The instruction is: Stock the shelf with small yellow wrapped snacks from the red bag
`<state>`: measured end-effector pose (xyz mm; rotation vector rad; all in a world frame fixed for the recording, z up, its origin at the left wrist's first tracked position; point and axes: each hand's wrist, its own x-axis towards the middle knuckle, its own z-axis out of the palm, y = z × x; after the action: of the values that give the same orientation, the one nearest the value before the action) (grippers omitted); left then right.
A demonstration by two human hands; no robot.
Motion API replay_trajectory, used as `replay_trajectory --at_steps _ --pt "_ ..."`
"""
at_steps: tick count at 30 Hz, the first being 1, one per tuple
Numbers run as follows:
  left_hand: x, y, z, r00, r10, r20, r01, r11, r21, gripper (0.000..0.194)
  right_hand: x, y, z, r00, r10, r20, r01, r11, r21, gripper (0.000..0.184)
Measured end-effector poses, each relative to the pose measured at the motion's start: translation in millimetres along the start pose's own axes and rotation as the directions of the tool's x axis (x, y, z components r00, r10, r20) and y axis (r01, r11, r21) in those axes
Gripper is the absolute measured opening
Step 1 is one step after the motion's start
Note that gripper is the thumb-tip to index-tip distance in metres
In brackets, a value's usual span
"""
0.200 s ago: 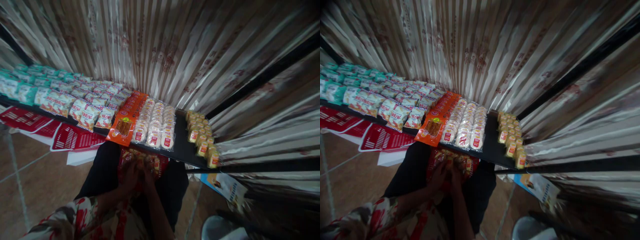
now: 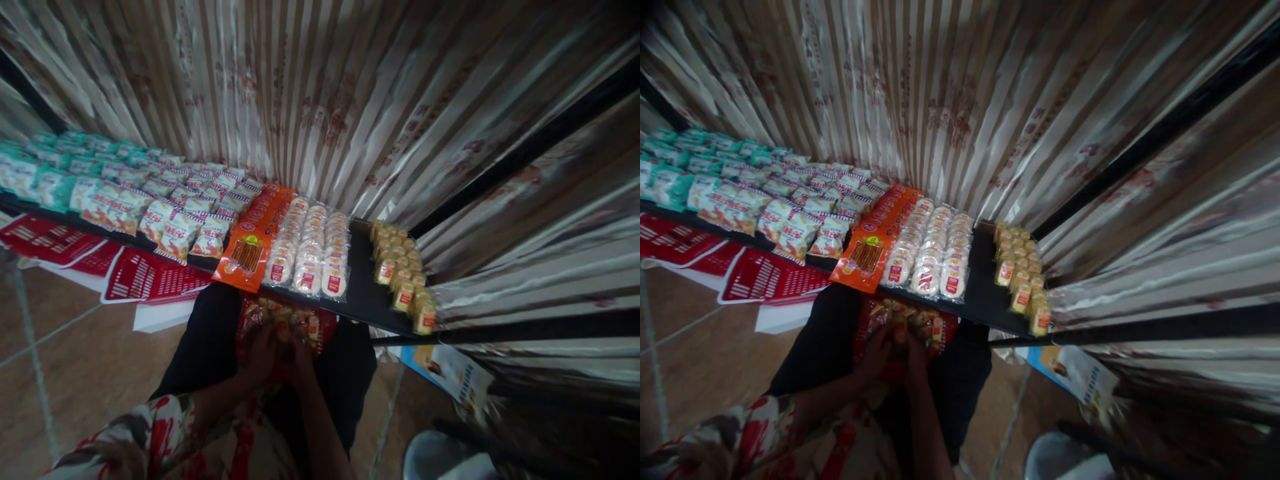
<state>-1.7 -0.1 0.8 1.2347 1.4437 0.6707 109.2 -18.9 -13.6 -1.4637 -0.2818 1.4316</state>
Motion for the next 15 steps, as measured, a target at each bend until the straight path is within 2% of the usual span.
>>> replay_trajectory --at_steps 2,4,7,9,12,15 --pt "0 0 -0.7 1.000 0.027 0.000 -0.027 0.998 0.052 0.049 -2 -5 -3 1.000 0.021 -0.014 -0.021 1.000 0.001 0.041" --pt "0 -1 -1.0 0.998 0.062 0.004 -0.063 0.992 0.108 0.051 -4 -9 -8 1.000 -0.007 -0.012 0.007 0.999 -0.041 0.039" --pt "2 -4 -0.7 0.995 0.102 0.003 -0.101 0.981 0.166 0.054 -5 -16 -15 0.997 -0.075 0.029 0.077 0.991 -0.109 0.037" --pt "3 -6 -0.6 0.994 0.111 0.014 -0.111 0.976 0.186 0.054 -6 -22 -18 0.997 -0.059 0.051 0.066 0.986 -0.150 0.037" --pt "4 -8 -1.0 0.991 0.126 0.043 -0.132 0.978 0.159 0.056 -10 -35 -19 0.997 -0.022 0.070 0.039 0.967 -0.250 0.039" --pt "2 -4 -2.4 0.989 0.133 0.061 -0.137 0.989 0.050 0.054 -14 -49 -21 0.995 0.015 0.101 0.022 0.936 -0.352 0.040"
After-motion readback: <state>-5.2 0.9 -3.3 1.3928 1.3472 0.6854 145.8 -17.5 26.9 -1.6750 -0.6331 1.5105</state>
